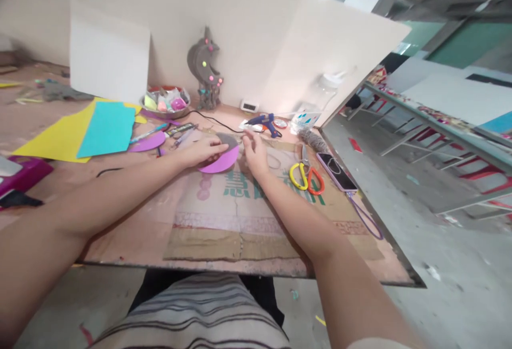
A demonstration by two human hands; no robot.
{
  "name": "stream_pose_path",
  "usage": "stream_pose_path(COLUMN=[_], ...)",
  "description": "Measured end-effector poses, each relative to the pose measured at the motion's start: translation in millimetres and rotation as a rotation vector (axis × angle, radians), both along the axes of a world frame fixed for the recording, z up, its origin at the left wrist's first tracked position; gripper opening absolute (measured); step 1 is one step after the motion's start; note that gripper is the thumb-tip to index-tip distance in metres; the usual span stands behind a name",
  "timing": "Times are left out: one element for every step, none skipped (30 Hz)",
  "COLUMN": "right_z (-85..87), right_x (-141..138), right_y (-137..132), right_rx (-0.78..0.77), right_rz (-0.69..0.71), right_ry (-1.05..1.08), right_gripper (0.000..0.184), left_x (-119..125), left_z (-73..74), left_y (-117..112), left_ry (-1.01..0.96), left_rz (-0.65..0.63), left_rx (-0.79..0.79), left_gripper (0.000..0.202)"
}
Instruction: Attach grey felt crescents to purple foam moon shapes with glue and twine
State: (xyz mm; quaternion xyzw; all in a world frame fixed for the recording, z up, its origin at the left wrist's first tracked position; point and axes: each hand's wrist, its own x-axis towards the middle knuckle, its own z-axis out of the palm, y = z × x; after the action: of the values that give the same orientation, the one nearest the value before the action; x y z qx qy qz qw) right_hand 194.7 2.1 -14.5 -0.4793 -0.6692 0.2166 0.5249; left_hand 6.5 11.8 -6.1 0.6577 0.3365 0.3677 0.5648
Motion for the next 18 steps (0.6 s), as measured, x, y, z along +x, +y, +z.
stream_pose_path(right_z=[0.5, 1.1, 1.7, 2.2, 2.6, 2.9, 2.9, 2.8, 2.4, 2.0, 1.6, 1.2, 1.1, 1.2, 1.5, 2.0, 2.5, 3.1], right_x=[0.1, 0.1, -0.1, -0.5, -1.0, -1.5, -1.9, -2.3, -2.5, -2.6, -2.7, -2.8, -3.0, -3.4, -3.9, -4.5, -5.2, -5.8], right_y=[-1.5, -2.6, -3.2, -3.4, -3.2, -2.8, -2.4, -1.9, -1.5, -1.3, -1.2, -1.2, -1.3, -1.6, -1.9, -2.3, -2.6, -2.9], right_rx=[-0.063, -0.115, -0.158, -0.19, -0.214, -0.234, -0.256, -0.274, -0.289, -0.298, -0.293, -0.282, -0.276, -0.266, -0.266, -0.274, -0.279, -0.281], right_rz=[0.057, 0.102, 0.136, 0.161, 0.178, 0.191, 0.201, 0.21, 0.213, 0.215, 0.23, 0.235, 0.242, 0.251, 0.259, 0.266, 0.268, 0.27], right_ry=[0.038, 0.063, 0.074, 0.075, 0.071, 0.065, 0.063, 0.064, 0.067, 0.074, 0.073, 0.076, 0.076, 0.074, 0.069, 0.063, 0.06, 0.058], right_gripper=[0.041, 0.041, 0.042, 0.042, 0.042, 0.041, 0.04, 0.039, 0.039, 0.038, 0.038, 0.037, 0.037, 0.036, 0.036, 0.035, 0.034, 0.033], left_x=[0.8, 1.3, 1.7, 1.9, 1.8, 1.7, 1.5, 1.4, 1.4, 1.7, 2.3, 3.1, 3.9, 4.8, 5.6, 6.3, 6.8, 7.1], left_z=[-0.8, -1.5, -2.0, -2.2, -2.1, -1.7, -1.2, -0.5, 0.2, 1.1, 2.0, 3.0, 4.2, 5.5, 6.9, 8.3, 9.5, 10.4], left_y=[0.7, 1.2, 1.5, 1.5, 1.1, 0.4, -0.5, -1.6, -2.8, -4.0, -5.2, -6.3, -7.4, -8.5, -9.6, -10.6, -11.6, -12.3], left_ry=[0.002, 0.003, 0.007, 0.015, 0.029, 0.048, 0.068, 0.085, 0.088, 0.077, 0.066, 0.051, 0.038, 0.033, 0.024, 0.022, 0.026, 0.034], left_rz=[0.002, 0.006, 0.01, 0.013, 0.016, 0.017, 0.028, 0.032, 0.052, 0.083, 0.115, 0.15, 0.184, 0.212, 0.235, 0.255, 0.264, 0.265], left_rx=[0.01, 0.021, 0.032, 0.042, 0.05, 0.055, 0.055, 0.048, 0.05, 0.04, 0.021, 0.004, 0.002, 0.002, -0.004, -0.014, -0.017, -0.015], left_gripper=[0.036, 0.036, 0.037, 0.037, 0.037, 0.037, 0.036, 0.035, 0.033, 0.033, 0.033, 0.032, 0.032, 0.031, 0.03, 0.03, 0.03, 0.029])
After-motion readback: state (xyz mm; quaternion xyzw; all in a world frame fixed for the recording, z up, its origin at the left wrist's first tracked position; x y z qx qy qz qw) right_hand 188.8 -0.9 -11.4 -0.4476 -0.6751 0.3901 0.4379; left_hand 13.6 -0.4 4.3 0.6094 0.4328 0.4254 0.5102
